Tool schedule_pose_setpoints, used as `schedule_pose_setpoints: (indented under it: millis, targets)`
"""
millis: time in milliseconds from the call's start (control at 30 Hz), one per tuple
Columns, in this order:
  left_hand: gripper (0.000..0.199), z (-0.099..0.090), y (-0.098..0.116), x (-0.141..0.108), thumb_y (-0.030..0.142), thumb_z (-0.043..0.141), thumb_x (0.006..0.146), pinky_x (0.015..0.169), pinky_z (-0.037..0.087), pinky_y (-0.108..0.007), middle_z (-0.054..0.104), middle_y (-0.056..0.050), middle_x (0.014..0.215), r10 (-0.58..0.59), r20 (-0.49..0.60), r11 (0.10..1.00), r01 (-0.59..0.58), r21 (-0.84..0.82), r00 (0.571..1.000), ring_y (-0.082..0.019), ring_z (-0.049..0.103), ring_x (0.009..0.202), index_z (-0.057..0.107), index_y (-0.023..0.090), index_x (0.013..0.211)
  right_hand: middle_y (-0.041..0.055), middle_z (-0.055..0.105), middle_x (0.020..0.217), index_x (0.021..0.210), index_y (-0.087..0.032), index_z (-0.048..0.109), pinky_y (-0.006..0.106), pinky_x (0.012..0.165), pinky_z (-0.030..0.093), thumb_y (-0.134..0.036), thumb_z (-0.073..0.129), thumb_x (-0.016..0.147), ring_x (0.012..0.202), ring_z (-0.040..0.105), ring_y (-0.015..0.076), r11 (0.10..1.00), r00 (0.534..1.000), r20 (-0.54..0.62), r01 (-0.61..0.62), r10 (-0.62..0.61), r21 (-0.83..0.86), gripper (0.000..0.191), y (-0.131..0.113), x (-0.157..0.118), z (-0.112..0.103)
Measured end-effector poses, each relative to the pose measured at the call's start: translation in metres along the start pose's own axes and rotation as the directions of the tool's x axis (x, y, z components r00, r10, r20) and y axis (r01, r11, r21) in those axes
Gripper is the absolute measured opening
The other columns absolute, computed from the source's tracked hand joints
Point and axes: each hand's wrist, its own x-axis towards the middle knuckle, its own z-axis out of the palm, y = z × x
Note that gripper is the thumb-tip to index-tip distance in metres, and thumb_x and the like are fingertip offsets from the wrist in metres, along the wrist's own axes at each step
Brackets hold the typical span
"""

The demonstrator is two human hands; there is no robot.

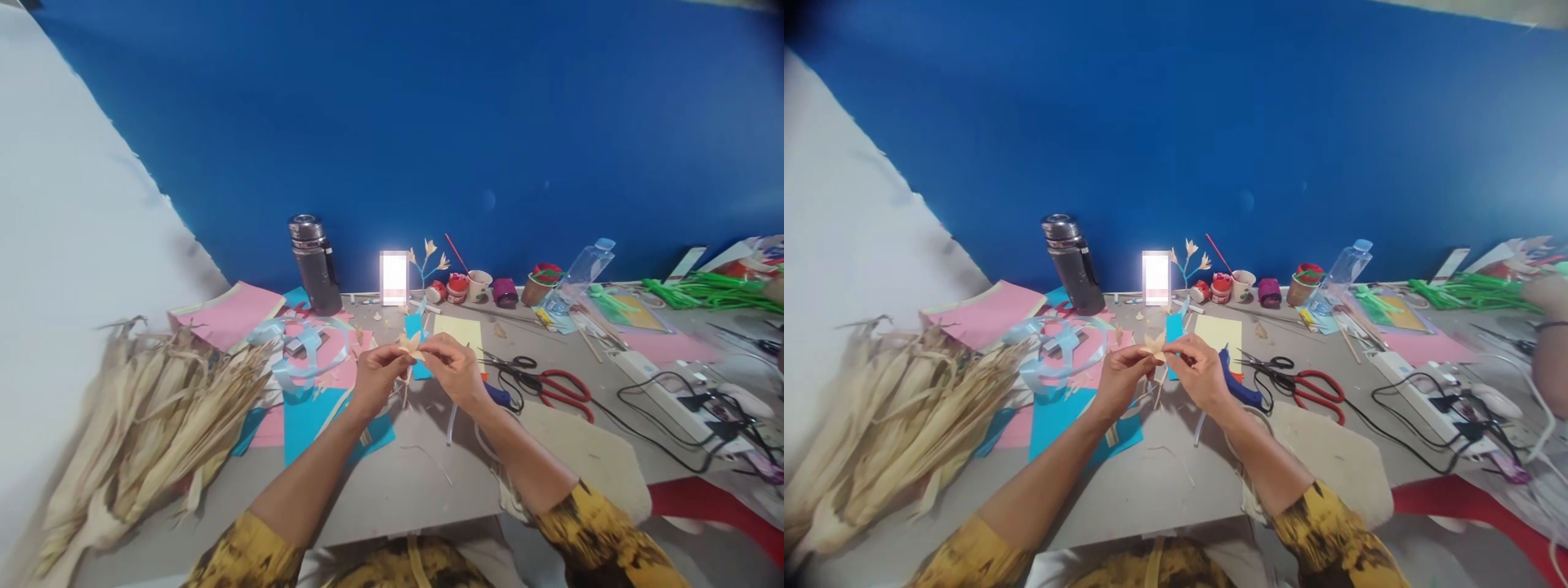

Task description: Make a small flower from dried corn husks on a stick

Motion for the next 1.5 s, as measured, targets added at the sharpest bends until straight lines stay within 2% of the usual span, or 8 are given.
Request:
schedule_pose_setpoints:
  millis: [133,367,533,800,933,1100,1400,1500]
  targets:
    - [0.012,0.006,0.005,-0.004,0.029,0.075,0.071,0.052,0.038,-0.022,0.06,0.002,0.059,0.076,-0.053,0.994,-0.071,0.085,0.996,-0.009,0.048,0.052,0.075,0.017,0.071,0.0036,0.064,0.079,0.082,-0.022,0.075,0.026,0.055,0.039,-0.03,0.068,0.082,0.066,0.053,0.0143,0.998,0.999,-0.017,-0.044,0.045,0.055,0.011,0.001,-0.002,0.004]
    - [0.012,0.007,-0.003,-0.009,0.027,0.071,0.076,0.055,0.038,-0.022,0.06,0.001,0.066,0.197,-0.107,0.965,-0.174,0.196,0.975,-0.01,0.047,0.057,0.07,0.017,0.07,0.0031,0.063,0.076,0.076,-0.019,0.072,0.026,0.058,0.041,-0.039,0.071,0.077,0.07,0.054,0.0157,0.956,0.977,-0.002,-0.208,0.213,0.206,0.02,0.002,-0.006,0.01]
    - [0.012,0.006,-0.001,-0.009,0.028,0.071,0.076,0.055,0.037,-0.023,0.059,0.001,0.064,0.184,-0.106,0.961,-0.156,0.229,0.977,-0.011,0.048,0.056,0.07,0.018,0.07,0.0016,0.063,0.072,0.074,-0.018,0.071,0.026,0.059,0.041,-0.038,0.072,0.076,0.066,0.052,0.0145,0.919,0.954,0.012,-0.293,0.3,0.263,0.02,0.003,-0.008,0.013]
    - [0.015,0.008,0.006,-0.01,0.027,0.067,0.077,0.054,0.038,-0.023,0.054,0.002,0.056,0.122,-0.035,0.981,-0.115,0.157,0.992,-0.011,0.049,0.052,0.066,0.019,0.064,0.0027,0.068,0.075,0.075,-0.019,0.07,0.028,0.064,0.046,-0.033,0.074,0.07,0.069,0.058,0.0162,0.899,0.941,-0.02,-0.316,0.338,0.304,0.016,0.003,-0.009,0.013]
    - [0.014,0.007,0.001,-0.009,0.027,0.066,0.078,0.055,0.038,-0.024,0.055,0.002,0.061,0.151,-0.011,0.975,-0.147,0.167,0.989,-0.011,0.05,0.054,0.067,0.019,0.067,0.0007,0.064,0.072,0.077,-0.018,0.069,0.026,0.06,0.043,-0.032,0.073,0.071,0.064,0.052,0.0135,0.915,0.946,0.0,-0.312,0.323,0.255,0.016,0.002,-0.009,0.009]
    - [0.012,0.005,-0.003,-0.009,0.027,0.068,0.078,0.055,0.039,-0.024,0.055,0.001,0.064,0.169,0.02,0.973,-0.17,0.153,0.985,-0.011,0.05,0.056,0.071,0.02,0.07,0.0006,0.061,0.075,0.08,-0.018,0.069,0.025,0.056,0.04,-0.033,0.07,0.074,0.062,0.048,0.0121,0.961,0.974,0.014,-0.227,0.228,0.16,0.016,0.0,-0.009,0.006]
    - [0.011,0.008,0.001,-0.009,0.027,0.07,0.076,0.054,0.039,-0.024,0.058,0.001,0.065,0.152,0.017,0.979,-0.153,0.133,0.988,-0.011,0.05,0.054,0.073,0.02,0.068,0.0014,0.059,0.078,0.08,-0.019,0.068,0.025,0.055,0.038,-0.038,0.069,0.077,0.061,0.045,0.012,0.984,0.987,0.021,-0.157,0.156,0.088,0.018,0.001,-0.008,0.005]
    - [0.012,0.008,0.001,-0.008,0.028,0.072,0.074,0.052,0.038,-0.023,0.058,0.001,0.063,0.115,0.011,0.986,-0.115,0.123,0.993,-0.01,0.049,0.052,0.073,0.019,0.067,0.0023,0.06,0.079,0.079,-0.02,0.069,0.025,0.055,0.038,-0.04,0.07,0.078,0.064,0.046,0.013,0.985,0.989,0.012,-0.147,0.147,0.087,0.021,0.001,-0.007,0.005]
